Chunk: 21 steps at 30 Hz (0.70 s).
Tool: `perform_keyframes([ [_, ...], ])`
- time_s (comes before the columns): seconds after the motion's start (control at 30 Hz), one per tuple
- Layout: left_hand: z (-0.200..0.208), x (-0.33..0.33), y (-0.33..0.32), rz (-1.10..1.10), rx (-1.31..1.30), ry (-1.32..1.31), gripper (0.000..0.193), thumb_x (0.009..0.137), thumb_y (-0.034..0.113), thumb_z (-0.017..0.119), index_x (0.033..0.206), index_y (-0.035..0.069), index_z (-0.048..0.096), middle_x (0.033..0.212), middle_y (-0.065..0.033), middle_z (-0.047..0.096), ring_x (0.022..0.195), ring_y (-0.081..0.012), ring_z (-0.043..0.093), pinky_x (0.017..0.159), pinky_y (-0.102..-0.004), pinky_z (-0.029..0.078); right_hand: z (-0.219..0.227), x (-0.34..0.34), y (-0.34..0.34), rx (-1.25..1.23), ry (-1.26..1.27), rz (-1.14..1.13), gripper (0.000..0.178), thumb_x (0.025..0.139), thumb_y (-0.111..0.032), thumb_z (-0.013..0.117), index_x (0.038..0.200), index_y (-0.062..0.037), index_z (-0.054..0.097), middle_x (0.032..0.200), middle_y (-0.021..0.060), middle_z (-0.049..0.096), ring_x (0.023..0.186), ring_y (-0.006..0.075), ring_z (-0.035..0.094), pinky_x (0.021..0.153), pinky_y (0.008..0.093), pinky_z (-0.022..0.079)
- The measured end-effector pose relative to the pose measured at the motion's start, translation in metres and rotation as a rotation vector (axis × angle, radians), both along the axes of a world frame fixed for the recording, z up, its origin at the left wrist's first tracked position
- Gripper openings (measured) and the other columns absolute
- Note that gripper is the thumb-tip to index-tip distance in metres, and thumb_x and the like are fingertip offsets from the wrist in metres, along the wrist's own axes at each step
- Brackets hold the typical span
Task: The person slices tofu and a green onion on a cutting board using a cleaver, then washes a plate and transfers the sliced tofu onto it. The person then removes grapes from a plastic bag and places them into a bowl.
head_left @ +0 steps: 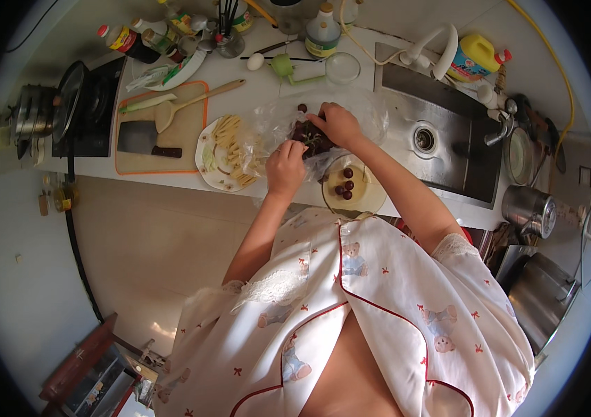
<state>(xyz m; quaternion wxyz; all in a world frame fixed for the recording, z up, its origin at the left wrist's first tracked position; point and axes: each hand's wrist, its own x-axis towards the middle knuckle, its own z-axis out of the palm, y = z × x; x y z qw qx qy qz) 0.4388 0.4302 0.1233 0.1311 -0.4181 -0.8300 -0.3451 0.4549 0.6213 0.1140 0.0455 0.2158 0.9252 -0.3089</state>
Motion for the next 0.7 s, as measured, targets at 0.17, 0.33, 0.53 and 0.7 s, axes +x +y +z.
perform_keyframes([
  [0.17,-0.001,0.001,0.002,0.027,-0.009,-0.029,0.008,0.084,0.003,0.066,0.085,0.006,0.059,0.085,-0.0079,0.062,0.074,-0.0300,0.064,0.062,-0.0394,0.051,0.012,0.005,-0.014,0.111,0.003,-0.007,0.057,0.091,-0.058,0.058,0.095,-0.0016,0.062,0.093,0.0188,0.068,0.087,0.0385,0.067,0.073,0.0481,0.054],
  [0.33,-0.001,-0.002,0.003,-0.014,-0.024,-0.060,0.008,0.083,0.002,0.066,0.086,0.006,0.060,0.086,-0.0082,0.063,0.077,-0.0310,0.064,0.064,-0.0402,0.052,0.011,0.004,-0.006,0.004,-0.049,0.040,0.058,0.091,-0.059,0.058,0.091,-0.0008,0.062,0.089,0.0225,0.068,0.085,0.0422,0.066,0.071,0.0496,0.052],
  [0.53,0.000,0.000,0.002,-0.041,-0.007,-0.053,0.010,0.082,0.000,0.068,0.085,0.005,0.060,0.086,-0.0087,0.063,0.077,-0.0316,0.065,0.064,-0.0402,0.052,-0.006,0.004,0.014,-0.183,0.143,0.090,0.053,0.093,-0.052,0.060,0.088,0.0000,0.065,0.083,0.0249,0.067,0.082,0.0451,0.064,0.072,0.0488,0.051],
  [0.7,0.003,0.002,0.003,-0.049,0.005,-0.051,0.012,0.082,0.000,0.069,0.085,0.004,0.059,0.087,-0.0090,0.064,0.077,-0.0314,0.065,0.065,-0.0401,0.052,-0.020,0.000,0.027,-0.236,0.170,0.133,0.052,0.095,-0.050,0.058,0.090,0.0011,0.067,0.078,0.0235,0.067,0.075,0.0403,0.066,0.069,0.0461,0.052],
])
